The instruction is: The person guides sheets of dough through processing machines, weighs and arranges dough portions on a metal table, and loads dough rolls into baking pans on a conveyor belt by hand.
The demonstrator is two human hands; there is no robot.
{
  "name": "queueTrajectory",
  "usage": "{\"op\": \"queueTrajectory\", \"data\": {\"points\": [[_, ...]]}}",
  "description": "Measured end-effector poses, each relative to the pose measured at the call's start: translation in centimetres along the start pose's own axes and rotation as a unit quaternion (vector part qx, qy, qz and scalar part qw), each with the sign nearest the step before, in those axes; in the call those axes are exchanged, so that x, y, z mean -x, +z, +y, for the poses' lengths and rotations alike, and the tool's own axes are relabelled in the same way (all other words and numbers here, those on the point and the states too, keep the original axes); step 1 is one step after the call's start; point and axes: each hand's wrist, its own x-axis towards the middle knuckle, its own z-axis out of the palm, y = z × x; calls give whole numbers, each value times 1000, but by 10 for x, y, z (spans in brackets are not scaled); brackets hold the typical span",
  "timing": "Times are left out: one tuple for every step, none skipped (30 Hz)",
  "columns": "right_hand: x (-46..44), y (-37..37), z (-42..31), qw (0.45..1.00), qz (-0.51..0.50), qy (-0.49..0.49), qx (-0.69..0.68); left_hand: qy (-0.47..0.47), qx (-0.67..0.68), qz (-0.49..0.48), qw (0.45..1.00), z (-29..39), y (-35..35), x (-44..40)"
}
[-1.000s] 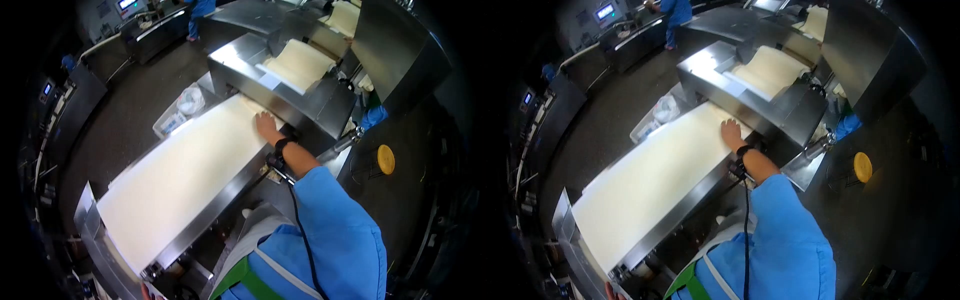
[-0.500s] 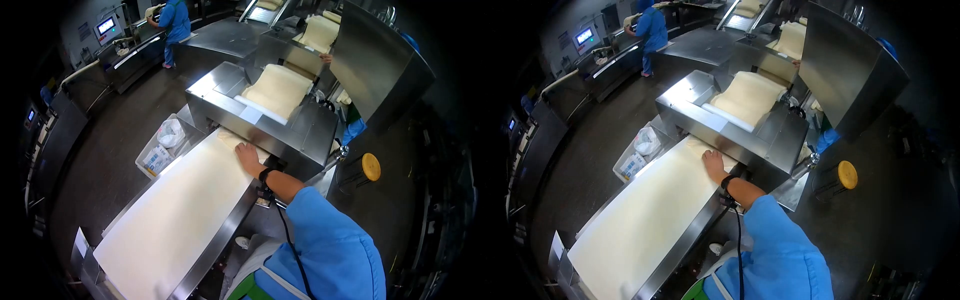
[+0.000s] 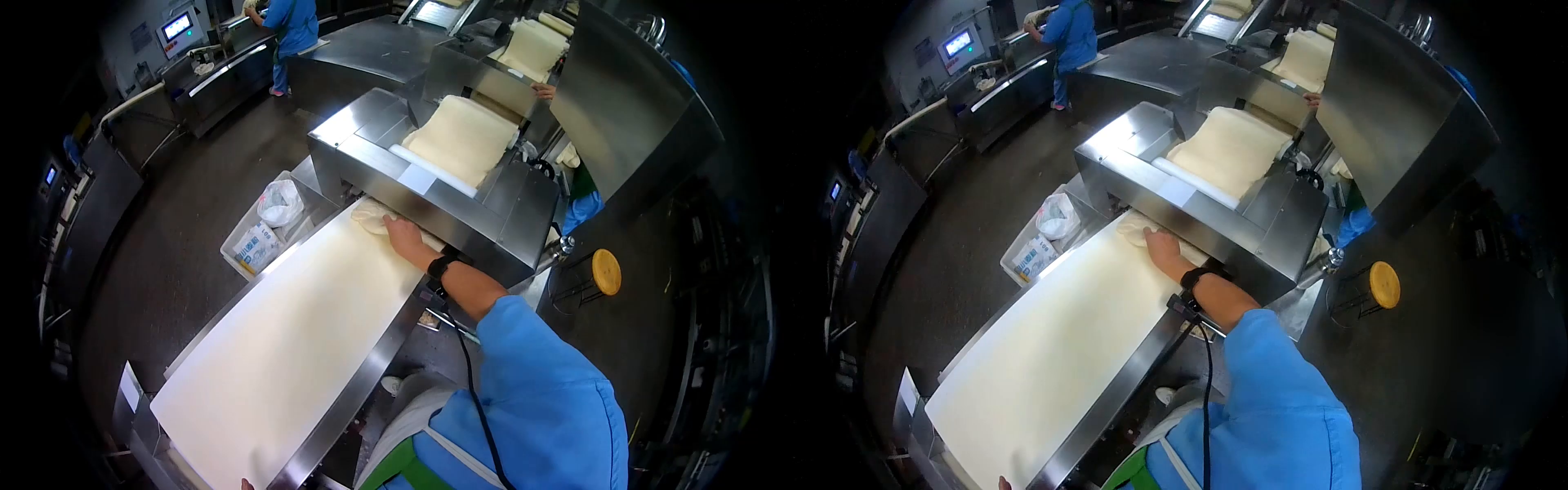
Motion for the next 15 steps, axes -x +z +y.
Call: {"op": "queueTrajectory", "data": {"points": [[-3, -10, 0, 997, -29, 27, -61, -2, -2, 1, 1000, 0, 0, 1], [-5, -21, -3, 991, -24, 53, -122, 23, -19, 12, 999, 2, 0, 2], [-9, -23, -2, 991, -25, 51, -122, 48, -35, 24, 998, 4, 2, 2], [-14, -23, -2, 987, 18, 51, -151, 42, -35, 27, 998, 7, 4, 2], [-16, -16, -3, 981, 53, 50, -182, 64, -35, 30, 997, 7, 6, 1], [-25, -3, 8, 970, 60, 37, -232, 81, -41, 33, 995, 2, 2, 3], [-30, 13, 25, 956, 66, 27, -283, 49, 11, 29, 998, -17, 0, 2], [-19, -5, 25, 907, 12, 96, -409, 105, -24, 46, 993, -13, 2, 2], [-8, -29, 20, 835, -39, 166, -523, 97, -32, 48, 994, -4, 4, 3], [-2, -21, 23, 834, -50, 164, -525, 111, -41, 52, 992, -12, 3, 4], [5, -10, 27, 840, -105, 172, -503, 127, -48, 55, 989, -22, 3, 1], [14, -1, 28, 845, -158, 181, -479, 124, -52, 55, 989, -31, 2, 0], [22, 9, 27, 844, -158, 183, -478, 135, -70, 43, 987, -39, 0, -2], [30, 18, 19, 923, -155, 71, -346, 148, -86, 30, 985, -43, 0, -3], [33, 23, 10, 969, -145, -44, -197, 153, -82, 27, 985, -44, 1, -4]]}}
